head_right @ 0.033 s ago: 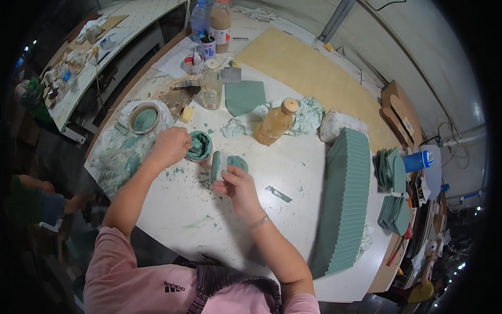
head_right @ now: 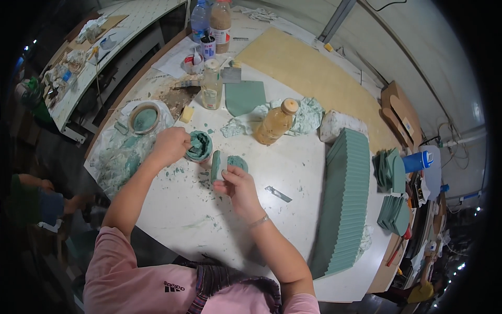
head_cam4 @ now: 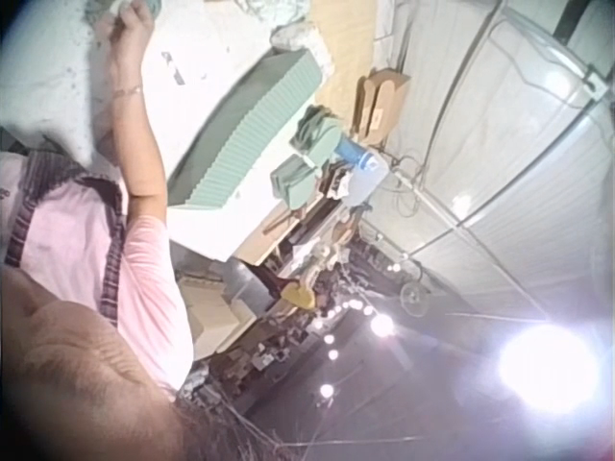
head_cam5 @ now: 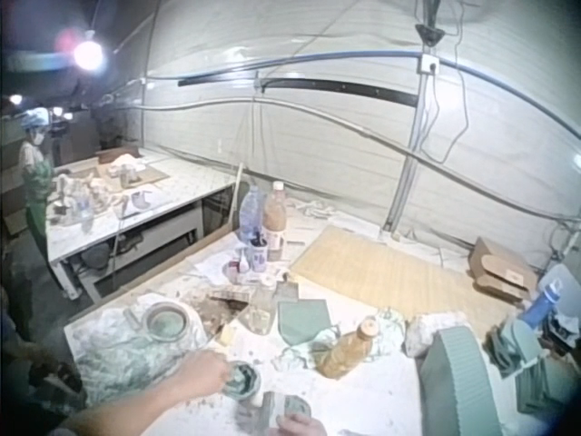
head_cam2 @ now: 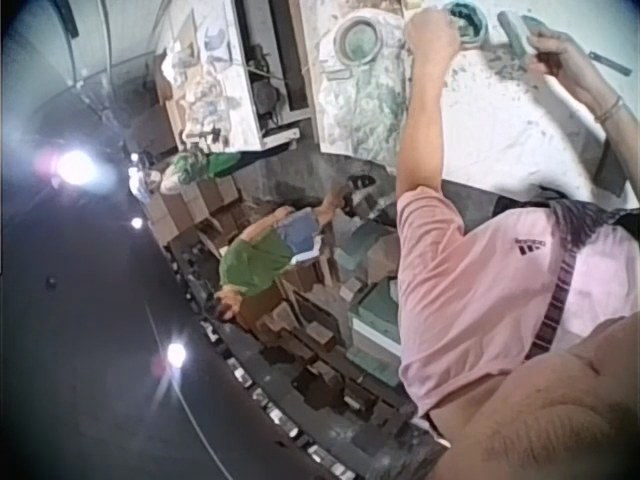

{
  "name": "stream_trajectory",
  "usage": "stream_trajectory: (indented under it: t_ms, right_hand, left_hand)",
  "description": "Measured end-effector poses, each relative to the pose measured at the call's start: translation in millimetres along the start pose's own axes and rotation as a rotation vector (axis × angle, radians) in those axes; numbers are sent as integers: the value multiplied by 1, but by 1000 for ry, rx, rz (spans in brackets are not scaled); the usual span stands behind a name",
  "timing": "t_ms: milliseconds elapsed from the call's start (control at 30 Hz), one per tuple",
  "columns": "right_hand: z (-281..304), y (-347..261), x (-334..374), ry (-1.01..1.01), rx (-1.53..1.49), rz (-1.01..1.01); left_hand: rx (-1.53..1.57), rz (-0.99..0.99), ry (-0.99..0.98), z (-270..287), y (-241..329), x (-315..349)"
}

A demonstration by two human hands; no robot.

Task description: The person aligns a stack of green curved plates on a workbench and uses a sanding block to sand the edges and faces of the stack. The person then handles individual plates, using a brush and cloth to apply a substance and wipe them down.

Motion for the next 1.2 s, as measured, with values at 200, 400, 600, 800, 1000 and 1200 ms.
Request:
stream_trajectory:
  t_ms: [200, 400, 600, 800, 1000, 1200]
  right_hand:
    - [-1, -5, -6, 25, -51, 27]
    - [-13, -10, -14, -26, -68, 19]
    - [-23, -12, -24, -9, -90, -12]
    - [-26, -1, -31, -84, -154, -33]
    - [-23, -4, -23, -69, -149, -28]
    - [1, -2, -23, -36, -203, 21]
  left_hand:
    - [329, 343, 61, 3, -47, 7]
    - [954, 435, 159, 1, -88, 26]
    - [1311, 582, 85, 2, -65, 46]
    - [1298, 475, 150, 10, -60, 45]
    - [1304, 398, 79, 8, -49, 40]
    - [395, 155, 290, 40, -19, 17]
Point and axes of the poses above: each hand's wrist, its own x-axis away from the middle knuckle, its own z-axis out of the back of the hand, y = z × x, the point moved 7 cm from there along -x, towards the middle knuckle, and after that the axes turned 15 degrees about x, right-handed, at the moved point
